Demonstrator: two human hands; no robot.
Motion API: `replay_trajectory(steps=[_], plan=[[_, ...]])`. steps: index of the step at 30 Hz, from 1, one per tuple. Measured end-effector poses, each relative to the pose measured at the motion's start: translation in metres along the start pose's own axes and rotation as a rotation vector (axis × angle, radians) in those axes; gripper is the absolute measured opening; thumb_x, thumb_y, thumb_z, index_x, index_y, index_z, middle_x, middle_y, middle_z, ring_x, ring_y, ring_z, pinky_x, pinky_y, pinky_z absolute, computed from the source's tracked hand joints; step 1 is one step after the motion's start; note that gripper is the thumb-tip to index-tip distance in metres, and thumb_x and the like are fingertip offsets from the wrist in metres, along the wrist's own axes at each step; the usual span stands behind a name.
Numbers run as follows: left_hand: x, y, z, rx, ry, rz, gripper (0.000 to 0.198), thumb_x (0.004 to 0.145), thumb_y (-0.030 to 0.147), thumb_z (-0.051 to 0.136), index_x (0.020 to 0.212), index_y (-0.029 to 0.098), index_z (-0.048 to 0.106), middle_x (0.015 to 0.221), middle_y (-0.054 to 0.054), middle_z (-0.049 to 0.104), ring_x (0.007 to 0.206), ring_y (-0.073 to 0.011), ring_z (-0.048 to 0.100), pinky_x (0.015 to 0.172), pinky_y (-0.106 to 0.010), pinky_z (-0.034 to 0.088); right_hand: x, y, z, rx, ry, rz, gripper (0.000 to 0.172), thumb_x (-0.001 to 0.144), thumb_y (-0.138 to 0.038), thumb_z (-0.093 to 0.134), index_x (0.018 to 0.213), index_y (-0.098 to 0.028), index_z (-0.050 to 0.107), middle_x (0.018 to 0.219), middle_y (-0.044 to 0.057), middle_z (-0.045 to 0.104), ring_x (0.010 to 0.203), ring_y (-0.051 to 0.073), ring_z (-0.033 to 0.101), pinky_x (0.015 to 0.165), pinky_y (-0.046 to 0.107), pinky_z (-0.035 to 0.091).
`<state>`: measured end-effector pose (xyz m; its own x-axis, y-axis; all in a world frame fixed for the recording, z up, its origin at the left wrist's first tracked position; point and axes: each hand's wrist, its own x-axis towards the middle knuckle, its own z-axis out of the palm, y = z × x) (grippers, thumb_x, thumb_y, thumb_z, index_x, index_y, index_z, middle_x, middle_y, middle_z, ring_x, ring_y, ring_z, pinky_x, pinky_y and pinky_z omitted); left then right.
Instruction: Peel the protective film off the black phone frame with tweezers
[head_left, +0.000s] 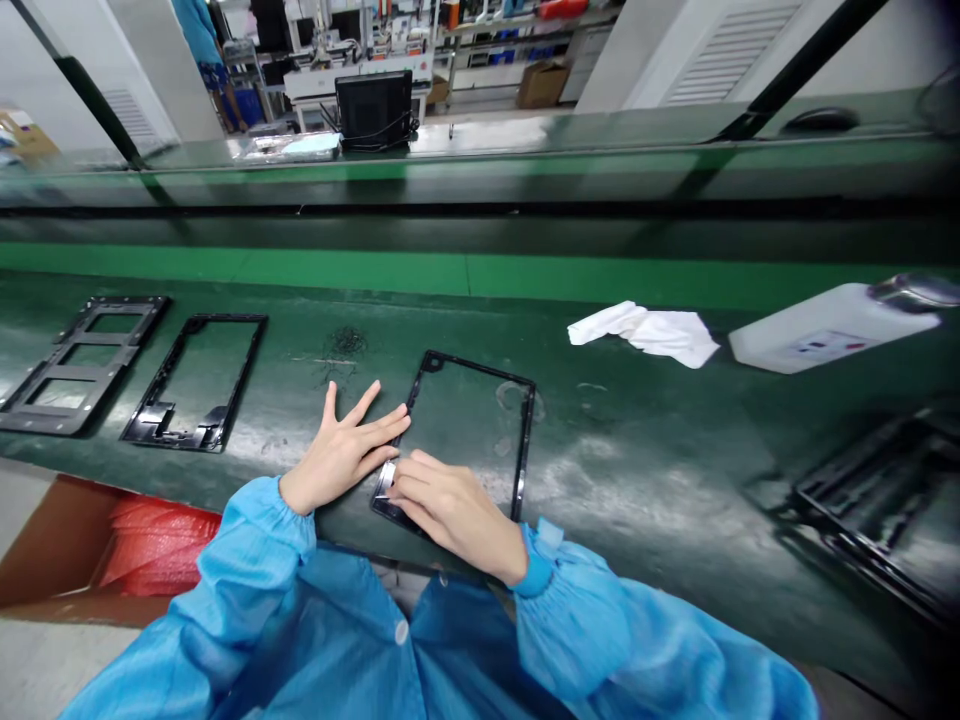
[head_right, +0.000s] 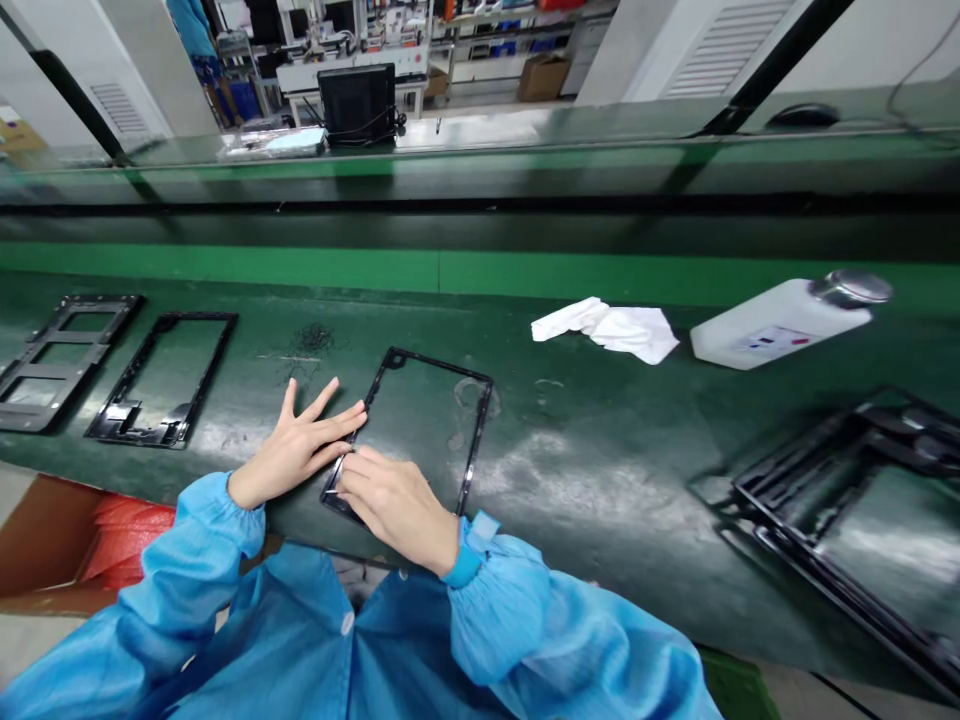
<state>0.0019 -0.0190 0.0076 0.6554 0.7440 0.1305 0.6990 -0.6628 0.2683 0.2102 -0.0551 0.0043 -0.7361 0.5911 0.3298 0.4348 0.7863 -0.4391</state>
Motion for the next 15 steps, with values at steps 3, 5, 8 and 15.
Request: replay_trajectory(steps=[3, 5, 8, 15], plan=[[-0.0002, -0.0004, 0.0005, -0.015, -0.001, 0.003, 0.046, 0.102, 0.034, 0.04, 0.147, 0.031, 0.033, 0.145, -0.003, 0.046, 0.147, -0.025, 0.008, 0.108, -0.066, -0.014, 0.0004, -0.0006, 0.0015, -0.02, 0.031, 0.055, 0.028, 0.103, -0.023, 0.036, 0.088, -0.018, 0.059, 0.088, 0.006, 0.06, 0.081, 0.017, 0.05, 0.064, 0.028, 0.043], [0.0, -0.0004, 0.0008, -0.025, 0.0, 0.003, 0.046, 0.102, 0.035, 0.04, 0.147, 0.031, 0.033, 0.144, -0.003, 0.046, 0.147, -0.0249, 0.009, 0.108, -0.066, -0.014, 0.0004, -0.0014, 0.0025, -0.048, 0.039, 0.053, 0.029, 0.103, -0.022, 0.035, 0.087, -0.018, 0.059, 0.087, 0.006, 0.06, 0.079, 0.018, 0.05, 0.063, 0.029, 0.042], [0.0004, -0.0003, 0.0011, -0.024, -0.005, -0.002, 0.046, 0.102, 0.036, 0.04, 0.147, 0.032, 0.033, 0.144, -0.003, 0.046, 0.147, -0.0252, 0.008, 0.107, -0.066, -0.016, -0.0002, -0.0018, 0.0021, -0.06, 0.01, 0.005, 0.03, 0.102, -0.02, 0.034, 0.086, -0.017, 0.059, 0.086, 0.006, 0.059, 0.078, 0.018, 0.05, 0.061, 0.03, 0.04], [0.0003, -0.0009, 0.0016, -0.039, 0.0, -0.011, 0.046, 0.102, 0.036, 0.041, 0.147, 0.033, 0.034, 0.144, -0.003, 0.047, 0.146, -0.0252, 0.01, 0.108, -0.066, -0.015, -0.0008, 0.0005, 0.0016, 0.001, 0.013, 0.034, 0.029, 0.103, -0.022, 0.035, 0.089, -0.018, 0.06, 0.089, 0.006, 0.061, 0.081, 0.017, 0.051, 0.065, 0.028, 0.042]])
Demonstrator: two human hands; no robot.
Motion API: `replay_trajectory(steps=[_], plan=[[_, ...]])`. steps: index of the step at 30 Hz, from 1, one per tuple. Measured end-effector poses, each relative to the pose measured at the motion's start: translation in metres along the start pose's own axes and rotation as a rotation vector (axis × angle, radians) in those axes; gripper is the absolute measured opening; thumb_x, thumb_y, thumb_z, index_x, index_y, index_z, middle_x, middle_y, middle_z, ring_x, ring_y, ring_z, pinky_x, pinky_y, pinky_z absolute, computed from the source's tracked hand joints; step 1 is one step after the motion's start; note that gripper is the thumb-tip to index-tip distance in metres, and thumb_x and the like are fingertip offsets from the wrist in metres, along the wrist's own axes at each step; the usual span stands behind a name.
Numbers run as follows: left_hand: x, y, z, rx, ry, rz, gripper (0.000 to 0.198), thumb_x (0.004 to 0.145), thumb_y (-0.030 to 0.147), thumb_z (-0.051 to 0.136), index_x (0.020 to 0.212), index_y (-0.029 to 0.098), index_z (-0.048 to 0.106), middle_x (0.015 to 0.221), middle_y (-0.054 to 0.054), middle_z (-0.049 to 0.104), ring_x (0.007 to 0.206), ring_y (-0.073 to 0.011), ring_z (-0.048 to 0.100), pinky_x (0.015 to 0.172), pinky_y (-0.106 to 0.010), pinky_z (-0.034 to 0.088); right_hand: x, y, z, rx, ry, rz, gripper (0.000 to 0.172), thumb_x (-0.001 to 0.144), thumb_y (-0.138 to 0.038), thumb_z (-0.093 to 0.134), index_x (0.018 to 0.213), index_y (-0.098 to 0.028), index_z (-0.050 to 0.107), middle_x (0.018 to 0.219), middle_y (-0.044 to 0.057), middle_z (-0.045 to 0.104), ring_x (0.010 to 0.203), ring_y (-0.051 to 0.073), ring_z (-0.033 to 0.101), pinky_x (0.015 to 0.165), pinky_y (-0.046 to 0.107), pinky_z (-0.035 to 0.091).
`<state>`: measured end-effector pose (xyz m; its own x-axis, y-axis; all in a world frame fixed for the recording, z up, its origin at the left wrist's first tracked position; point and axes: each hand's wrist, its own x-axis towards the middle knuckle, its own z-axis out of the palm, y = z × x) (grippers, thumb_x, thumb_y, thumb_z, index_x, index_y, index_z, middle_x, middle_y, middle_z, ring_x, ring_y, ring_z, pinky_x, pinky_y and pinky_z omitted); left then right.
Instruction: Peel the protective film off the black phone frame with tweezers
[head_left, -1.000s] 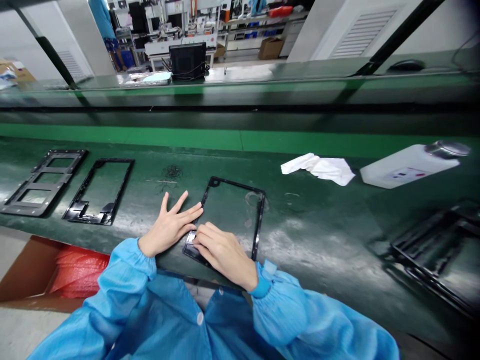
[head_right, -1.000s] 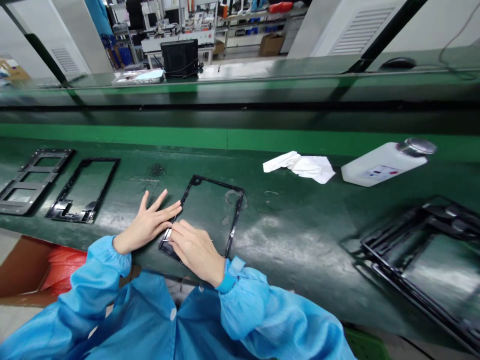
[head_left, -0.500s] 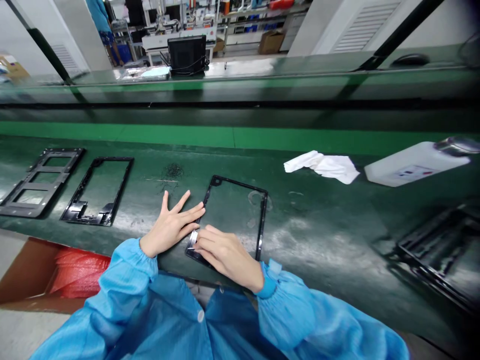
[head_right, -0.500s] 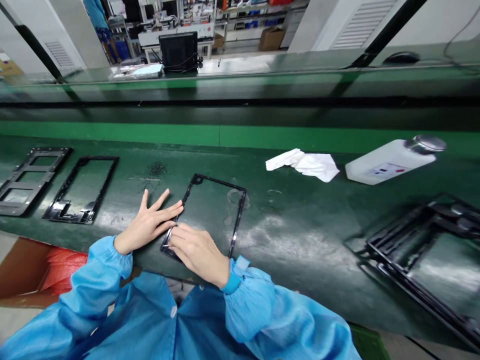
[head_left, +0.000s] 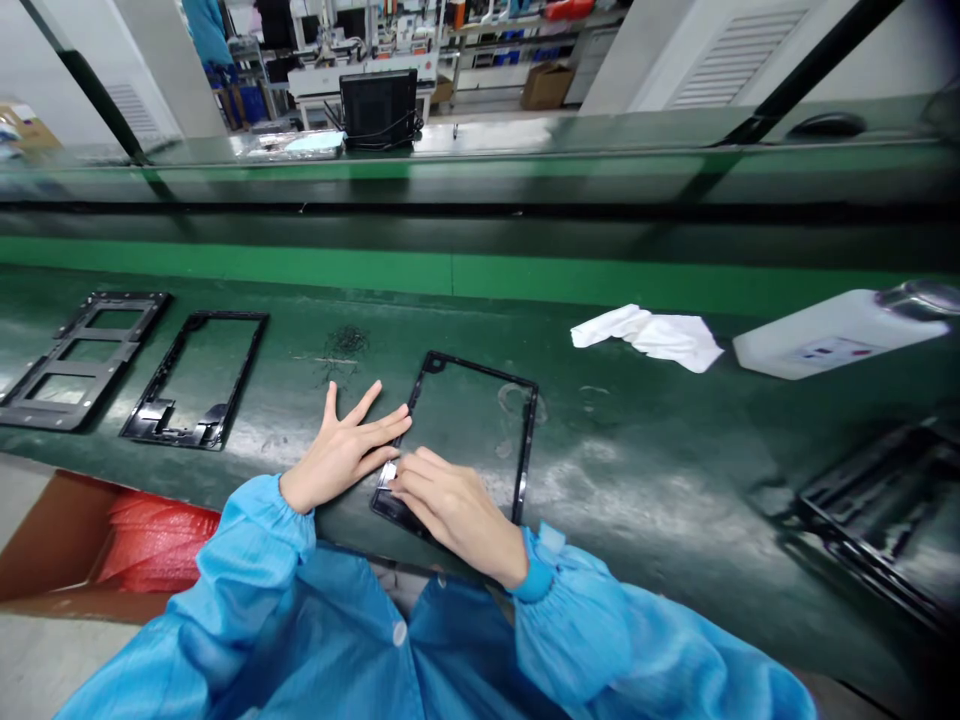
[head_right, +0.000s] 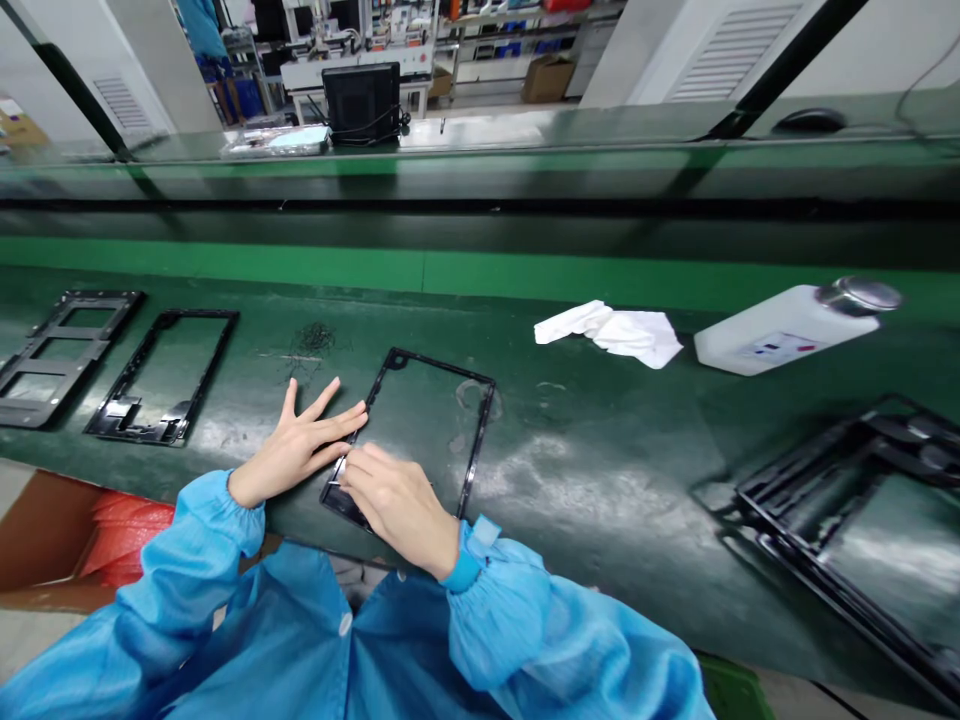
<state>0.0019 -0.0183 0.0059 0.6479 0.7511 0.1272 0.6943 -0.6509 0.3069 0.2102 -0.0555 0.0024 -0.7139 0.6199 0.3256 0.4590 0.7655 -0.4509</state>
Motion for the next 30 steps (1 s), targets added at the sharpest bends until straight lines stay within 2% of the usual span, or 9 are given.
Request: replay_trajectory(steps=[4, 7, 12, 17, 23, 30], plan=[[-0.0002, -0.0002, 0.0007, 0.0, 0.004, 0.002, 0.047, 0.101, 0.036, 0.042, 0.147, 0.033, 0.032, 0.144, -0.003, 0.046, 0.146, -0.0251, 0.01, 0.107, -0.066, -0.015, -0.0001, -0.0008, 0.0009, -0.061, -0.02, -0.015, 0.032, 0.103, -0.021, 0.033, 0.086, -0.017, 0.06, 0.087, 0.006, 0.06, 0.078, 0.017, 0.049, 0.062, 0.028, 0.04], [-0.0004, -0.0002, 0.0007, 0.0, 0.002, 0.005, 0.048, 0.101, 0.036, 0.043, 0.147, 0.033, 0.032, 0.144, -0.002, 0.046, 0.147, -0.025, 0.009, 0.107, -0.066, -0.015, 0.0, -0.0005, -0.0007, -0.01, -0.037, -0.037, 0.03, 0.103, -0.021, 0.035, 0.086, -0.018, 0.06, 0.086, 0.005, 0.06, 0.08, 0.017, 0.05, 0.062, 0.028, 0.04], [-0.0004, -0.0009, 0.0005, -0.01, -0.002, 0.001, 0.046, 0.101, 0.037, 0.042, 0.146, 0.032, 0.034, 0.144, -0.004, 0.047, 0.146, -0.025, 0.011, 0.108, -0.066, -0.014, 0.001, -0.0003, -0.0026, -0.018, -0.002, 0.011, 0.029, 0.103, -0.022, 0.036, 0.087, -0.018, 0.06, 0.087, 0.006, 0.06, 0.079, 0.017, 0.05, 0.062, 0.028, 0.04], [-0.0002, -0.0024, 0.0016, -0.015, -0.012, -0.003, 0.046, 0.101, 0.038, 0.042, 0.147, 0.033, 0.033, 0.145, -0.003, 0.046, 0.147, -0.0252, 0.008, 0.107, -0.067, -0.014, 0.0001, 0.0002, -0.0044, 0.059, -0.05, -0.02, 0.026, 0.102, -0.022, 0.038, 0.087, -0.019, 0.059, 0.087, 0.005, 0.061, 0.081, 0.017, 0.052, 0.063, 0.027, 0.041], [-0.0012, -0.0036, 0.0037, -0.002, -0.004, 0.016, 0.047, 0.101, 0.037, 0.041, 0.147, 0.031, 0.033, 0.146, -0.003, 0.044, 0.147, -0.0238, 0.005, 0.11, -0.066, -0.011, -0.0002, 0.0045, -0.0049, 0.142, 0.009, 0.112, 0.016, 0.1, -0.025, 0.044, 0.092, -0.021, 0.057, 0.094, 0.005, 0.062, 0.089, 0.018, 0.057, 0.071, 0.027, 0.047], [0.0001, -0.0042, 0.0066, -0.009, -0.02, -0.026, 0.048, 0.1, 0.047, 0.038, 0.146, 0.034, 0.034, 0.147, 0.001, 0.043, 0.147, -0.0229, -0.001, 0.11, -0.066, -0.011, 0.001, 0.0022, -0.0058, 0.204, 0.097, 0.085, 0.019, 0.1, -0.028, 0.041, 0.093, -0.023, 0.058, 0.089, 0.003, 0.062, 0.08, 0.017, 0.063, 0.068, 0.026, 0.05]])
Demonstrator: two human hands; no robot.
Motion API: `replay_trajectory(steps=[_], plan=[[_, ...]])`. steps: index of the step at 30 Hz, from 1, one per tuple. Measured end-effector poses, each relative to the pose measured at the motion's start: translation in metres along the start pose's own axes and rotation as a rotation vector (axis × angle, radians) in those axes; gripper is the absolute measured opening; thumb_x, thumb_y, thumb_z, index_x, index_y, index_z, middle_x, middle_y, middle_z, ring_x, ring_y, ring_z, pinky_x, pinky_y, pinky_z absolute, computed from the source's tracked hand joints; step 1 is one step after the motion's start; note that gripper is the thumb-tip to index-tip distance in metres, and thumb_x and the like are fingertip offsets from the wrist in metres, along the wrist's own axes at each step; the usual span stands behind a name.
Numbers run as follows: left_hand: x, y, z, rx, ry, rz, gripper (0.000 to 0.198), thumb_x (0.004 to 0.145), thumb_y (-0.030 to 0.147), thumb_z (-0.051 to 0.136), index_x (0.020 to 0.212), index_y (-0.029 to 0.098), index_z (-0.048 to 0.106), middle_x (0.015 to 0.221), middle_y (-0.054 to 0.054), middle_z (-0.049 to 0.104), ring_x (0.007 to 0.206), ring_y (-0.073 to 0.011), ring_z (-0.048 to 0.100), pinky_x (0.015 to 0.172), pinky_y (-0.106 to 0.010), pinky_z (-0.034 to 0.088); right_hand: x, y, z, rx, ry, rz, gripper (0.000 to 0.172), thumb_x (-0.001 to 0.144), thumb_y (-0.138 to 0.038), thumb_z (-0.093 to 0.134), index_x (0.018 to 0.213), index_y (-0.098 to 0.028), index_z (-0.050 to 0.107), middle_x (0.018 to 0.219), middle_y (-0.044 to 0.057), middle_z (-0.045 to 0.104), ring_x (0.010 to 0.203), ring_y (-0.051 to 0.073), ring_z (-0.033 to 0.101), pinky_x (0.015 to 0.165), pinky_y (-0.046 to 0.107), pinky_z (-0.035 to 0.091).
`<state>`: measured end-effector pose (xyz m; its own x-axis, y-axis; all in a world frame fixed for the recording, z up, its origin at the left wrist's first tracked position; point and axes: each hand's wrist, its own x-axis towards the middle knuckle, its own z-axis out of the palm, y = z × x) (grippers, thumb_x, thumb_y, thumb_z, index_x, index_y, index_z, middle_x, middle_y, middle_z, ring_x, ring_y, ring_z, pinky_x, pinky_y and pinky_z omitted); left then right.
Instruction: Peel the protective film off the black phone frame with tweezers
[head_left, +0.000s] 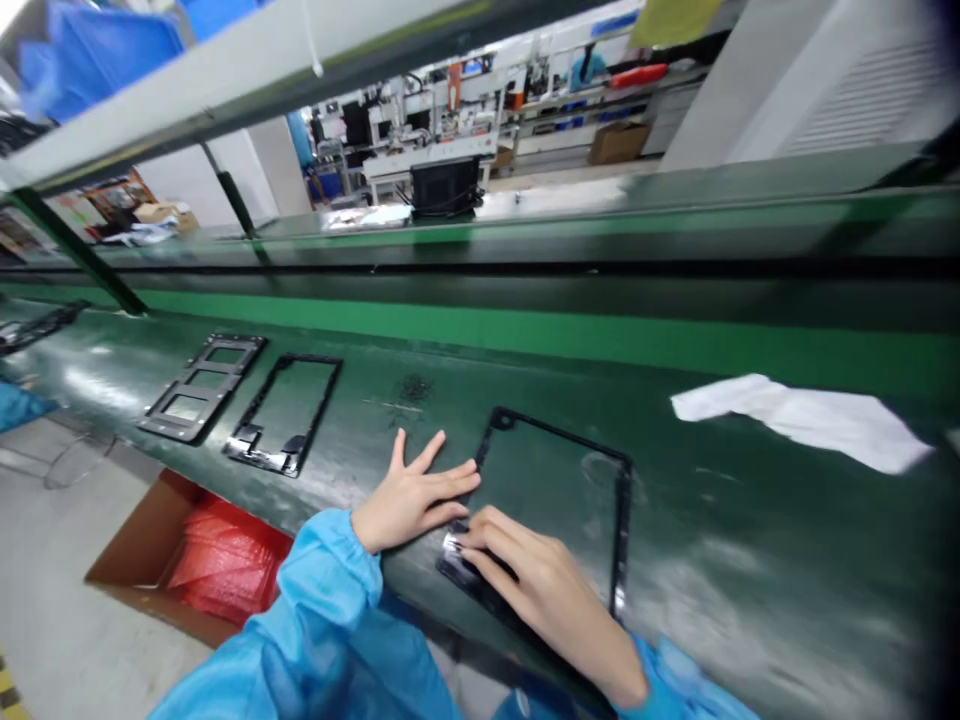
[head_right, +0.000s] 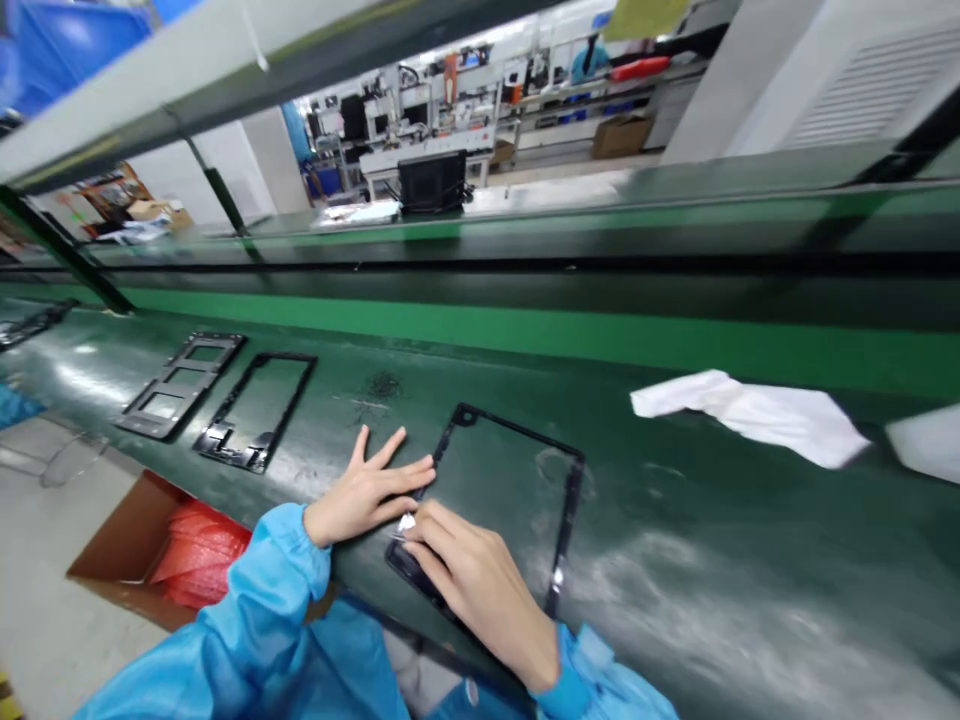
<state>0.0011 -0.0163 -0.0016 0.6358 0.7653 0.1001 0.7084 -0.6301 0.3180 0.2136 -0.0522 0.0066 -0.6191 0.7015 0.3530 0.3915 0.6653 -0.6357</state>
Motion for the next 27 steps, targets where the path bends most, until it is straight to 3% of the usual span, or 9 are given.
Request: replay_trajectory(steps=[8, 12, 16, 27], plan=[[0.0, -0.001, 0.005, -0.048, 0.024, -0.02, 0.047, 0.1, 0.048, 0.037, 0.146, 0.036, 0.034, 0.146, 0.004, 0.043, 0.147, -0.0229, 0.001, 0.109, -0.065, -0.016, 0.002, 0.017, -0.001, -0.056, 0.13, -0.053, 0.02, 0.099, -0.038, 0.043, 0.098, -0.024, 0.058, 0.098, 0.006, 0.062, 0.085, 0.017, 0.066, 0.071, 0.024, 0.053], [-0.001, -0.002, 0.006, -0.064, 0.024, -0.023, 0.048, 0.099, 0.048, 0.041, 0.145, 0.037, 0.034, 0.147, 0.006, 0.041, 0.147, -0.0234, 0.001, 0.11, -0.064, -0.015, 0.004, 0.021, -0.006, -0.117, 0.048, -0.009, 0.025, 0.1, -0.039, 0.039, 0.094, -0.023, 0.058, 0.099, 0.004, 0.059, 0.078, 0.014, 0.065, 0.066, 0.021, 0.051], [-0.001, -0.002, 0.006, -0.052, 0.018, -0.026, 0.047, 0.099, 0.045, 0.043, 0.145, 0.037, 0.035, 0.148, 0.004, 0.04, 0.147, -0.0229, 0.002, 0.111, -0.063, -0.01, 0.006, 0.017, -0.01, -0.111, -0.015, 0.05, 0.024, 0.099, -0.037, 0.043, 0.089, -0.023, 0.06, 0.092, 0.003, 0.06, 0.082, 0.016, 0.063, 0.07, 0.023, 0.051], [-0.001, -0.007, 0.007, -0.012, 0.043, 0.008, 0.045, 0.1, 0.045, 0.042, 0.144, 0.036, 0.038, 0.147, 0.001, 0.043, 0.147, -0.0243, 0.007, 0.112, -0.064, -0.003, 0.01, 0.023, -0.011, -0.025, -0.055, 0.088, 0.018, 0.095, -0.034, 0.051, 0.087, -0.021, 0.06, 0.09, 0.002, 0.06, 0.079, 0.015, 0.058, 0.07, 0.023, 0.045]])
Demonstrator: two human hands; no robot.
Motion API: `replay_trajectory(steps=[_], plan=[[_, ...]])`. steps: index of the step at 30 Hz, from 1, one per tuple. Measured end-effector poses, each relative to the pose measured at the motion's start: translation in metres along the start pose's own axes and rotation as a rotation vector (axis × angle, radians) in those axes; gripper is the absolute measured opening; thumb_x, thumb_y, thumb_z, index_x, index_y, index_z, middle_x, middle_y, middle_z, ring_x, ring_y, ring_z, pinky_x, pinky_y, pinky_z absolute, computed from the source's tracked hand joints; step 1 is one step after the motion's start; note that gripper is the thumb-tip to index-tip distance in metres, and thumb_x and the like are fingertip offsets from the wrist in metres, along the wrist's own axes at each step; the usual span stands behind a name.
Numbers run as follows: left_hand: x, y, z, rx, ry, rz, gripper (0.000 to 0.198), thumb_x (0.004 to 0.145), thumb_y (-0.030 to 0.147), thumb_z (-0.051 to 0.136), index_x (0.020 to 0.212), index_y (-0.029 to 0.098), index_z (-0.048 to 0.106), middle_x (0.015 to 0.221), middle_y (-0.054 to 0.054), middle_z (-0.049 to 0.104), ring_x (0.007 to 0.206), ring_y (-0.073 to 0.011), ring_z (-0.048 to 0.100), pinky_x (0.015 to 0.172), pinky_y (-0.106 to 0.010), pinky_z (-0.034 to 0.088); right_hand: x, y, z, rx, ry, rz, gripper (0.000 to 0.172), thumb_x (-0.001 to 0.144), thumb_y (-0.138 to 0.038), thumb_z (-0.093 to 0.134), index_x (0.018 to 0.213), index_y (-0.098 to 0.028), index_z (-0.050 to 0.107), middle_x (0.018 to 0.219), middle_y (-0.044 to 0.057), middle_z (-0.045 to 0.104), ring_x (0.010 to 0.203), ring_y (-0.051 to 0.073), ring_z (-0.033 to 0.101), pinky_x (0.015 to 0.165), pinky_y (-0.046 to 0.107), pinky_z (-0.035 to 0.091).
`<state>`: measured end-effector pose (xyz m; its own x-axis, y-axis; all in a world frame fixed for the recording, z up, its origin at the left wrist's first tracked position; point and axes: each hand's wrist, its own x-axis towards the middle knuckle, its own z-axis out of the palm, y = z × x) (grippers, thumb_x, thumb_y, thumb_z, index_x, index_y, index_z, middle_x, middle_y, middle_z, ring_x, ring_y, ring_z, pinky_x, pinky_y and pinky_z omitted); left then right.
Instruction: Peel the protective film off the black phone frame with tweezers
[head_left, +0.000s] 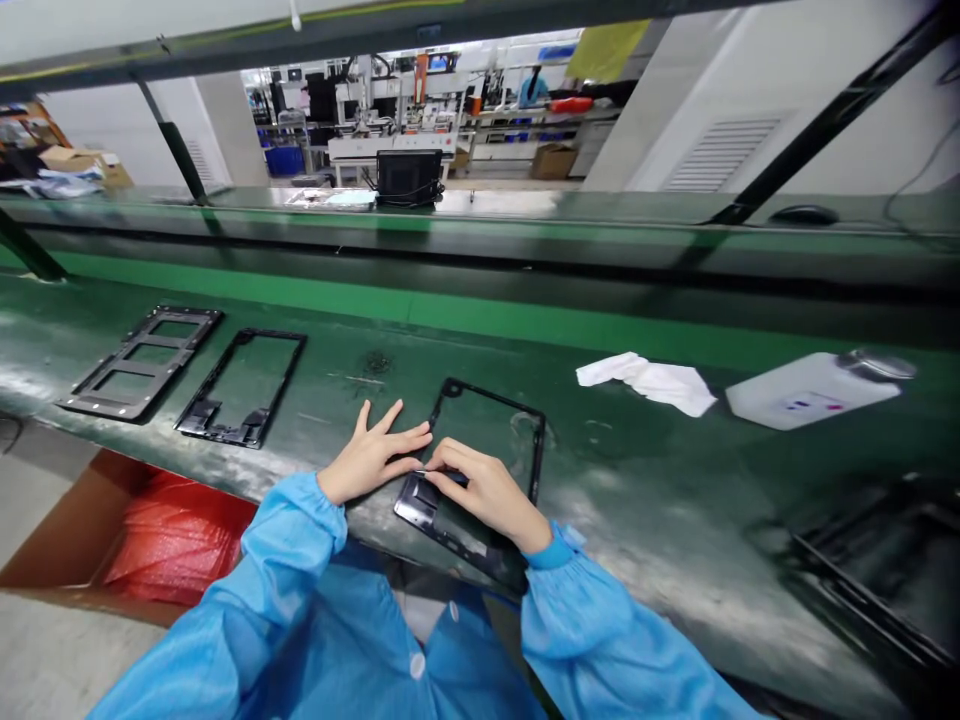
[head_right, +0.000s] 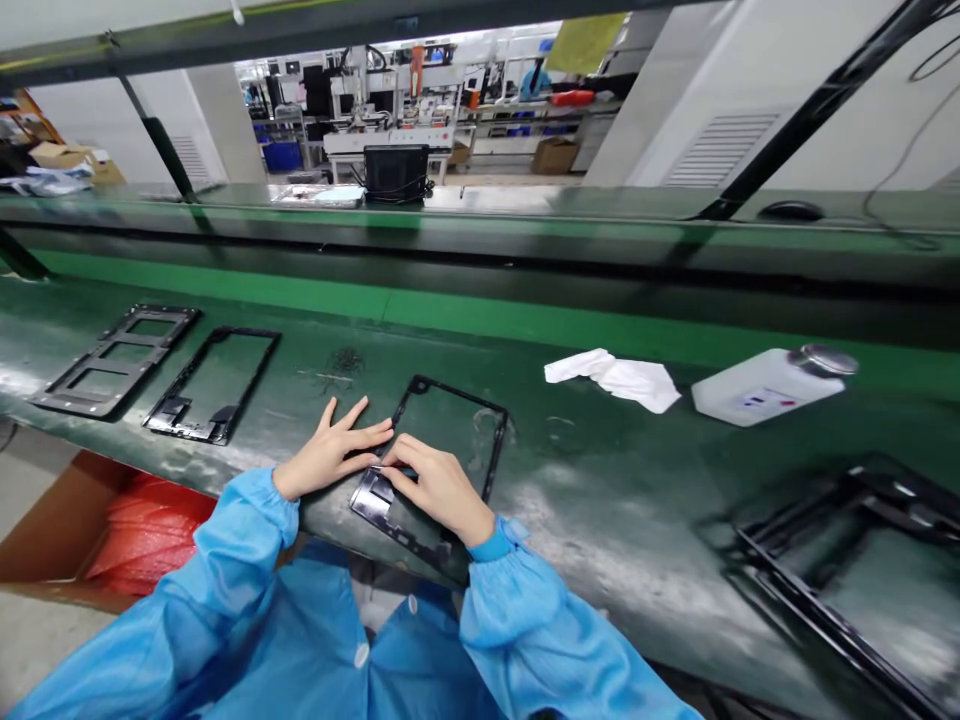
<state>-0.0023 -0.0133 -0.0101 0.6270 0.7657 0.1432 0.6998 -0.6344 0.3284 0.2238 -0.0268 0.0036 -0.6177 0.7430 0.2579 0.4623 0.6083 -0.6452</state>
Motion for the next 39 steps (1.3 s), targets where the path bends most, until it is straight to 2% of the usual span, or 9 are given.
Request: replay_trajectory(steps=[5, 11, 16, 19, 22, 26, 31, 37, 39], plan=[[0.001, 0.0, 0.001, 0.008, 0.009, 0.004, 0.045, 0.1, 0.044, 0.042, 0.144, 0.036, 0.038, 0.147, 0.001, 0.043, 0.147, -0.025, 0.006, 0.111, -0.066, -0.001, 0.001, 0.006, 0.0, 0.044, -0.034, 0.036, 0.015, 0.095, -0.031, 0.051, 0.087, -0.02, 0.059, 0.085, 0.001, 0.06, 0.074, 0.014, 0.056, 0.068, 0.023, 0.043], [0.002, 0.002, -0.002, 0.086, 0.045, 0.032, 0.044, 0.1, 0.047, 0.039, 0.142, 0.034, 0.041, 0.145, 0.001, 0.045, 0.146, -0.0279, 0.012, 0.111, -0.068, 0.003, 0.002, 0.009, 0.001, 0.017, 0.004, 0.082, 0.018, 0.095, -0.032, 0.049, 0.086, -0.02, 0.057, 0.076, 0.0, 0.058, 0.067, 0.014, 0.053, 0.062, 0.023, 0.041], [0.015, 0.002, -0.017, 0.282, 0.059, 0.26, 0.04, 0.099, 0.045, 0.044, 0.133, 0.026, 0.053, 0.143, 0.0, 0.049, 0.146, -0.0275, 0.014, 0.114, -0.064, -0.003, 0.001, 0.009, 0.001, -0.019, 0.02, 0.113, 0.016, 0.095, -0.029, 0.048, 0.086, -0.02, 0.056, 0.077, 0.0, 0.059, 0.067, 0.014, 0.054, 0.06, 0.023, 0.04], [0.022, -0.002, -0.018, 0.283, 0.051, 0.317, 0.04, 0.099, 0.045, 0.043, 0.132, 0.024, 0.053, 0.145, -0.003, 0.046, 0.146, -0.0245, 0.017, 0.117, -0.06, 0.001, -0.002, 0.005, -0.003, -0.02, -0.01, 0.114, 0.016, 0.096, -0.028, 0.048, 0.087, -0.02, 0.057, 0.084, 0.001, 0.061, 0.073, 0.014, 0.057, 0.064, 0.023, 0.041], [0.024, -0.009, -0.014, 0.204, 0.031, 0.291, 0.042, 0.099, 0.046, 0.043, 0.132, 0.023, 0.051, 0.147, -0.005, 0.043, 0.145, -0.025, 0.018, 0.117, -0.058, 0.009, -0.006, 0.0, -0.014, -0.075, -0.04, 0.155, 0.017, 0.096, -0.029, 0.05, 0.085, -0.021, 0.06, 0.085, 0.001, 0.061, 0.08, 0.016, 0.058, 0.067, 0.023, 0.041], [0.024, -0.015, -0.011, 0.151, -0.003, 0.267, 0.043, 0.1, 0.045, 0.041, 0.135, 0.022, 0.047, 0.151, -0.006, 0.038, 0.146, -0.0271, 0.015, 0.116, -0.06, 0.008, -0.01, -0.011, -0.033, -0.177, -0.1, 0.193, 0.015, 0.098, -0.029, 0.049, 0.091, -0.022, 0.061, 0.087, 0.001, 0.062, 0.085, 0.017, 0.056, 0.072, 0.025, 0.042], [0.026, -0.015, -0.011, 0.134, 0.033, 0.177, 0.042, 0.101, 0.042, 0.04, 0.137, 0.021, 0.045, 0.153, -0.006, 0.032, 0.146, -0.0276, 0.013, 0.116, -0.059, 0.008, 0.002, -0.024, -0.05, -0.242, -0.218, 0.065, 0.02, 0.099, -0.026, 0.045, 0.088, -0.021, 0.061, 0.084, 0.003, 0.062, 0.081, 0.017, 0.055, 0.068, 0.027, 0.043], [0.027, -0.012, -0.007, 0.106, 0.094, 0.111, 0.04, 0.101, 0.041, 0.04, 0.135, 0.023, 0.047, 0.151, -0.007, 0.037, 0.146, -0.0298, 0.013, 0.113, -0.065, -0.001, 0.012, -0.013, -0.033, -0.059, -0.241, -0.087, 0.016, 0.099, -0.026, 0.048, 0.106, -0.024, 0.063, 0.095, 0.003, 0.066, 0.091, 0.017, 0.057, 0.078, 0.027, 0.047], [0.026, -0.01, -0.006, 0.111, 0.1, 0.097, 0.039, 0.1, 0.042, 0.041, 0.134, 0.023, 0.048, 0.15, -0.007, 0.038, 0.146, -0.031, 0.013, 0.111, -0.068, -0.005, 0.007, -0.006, -0.022, -0.025, -0.167, -0.078, 0.018, 0.099, -0.026, 0.049, 0.11, -0.023, 0.062, 0.099, 0.004, 0.066, 0.092, 0.018, 0.057, 0.079, 0.029, 0.047]])
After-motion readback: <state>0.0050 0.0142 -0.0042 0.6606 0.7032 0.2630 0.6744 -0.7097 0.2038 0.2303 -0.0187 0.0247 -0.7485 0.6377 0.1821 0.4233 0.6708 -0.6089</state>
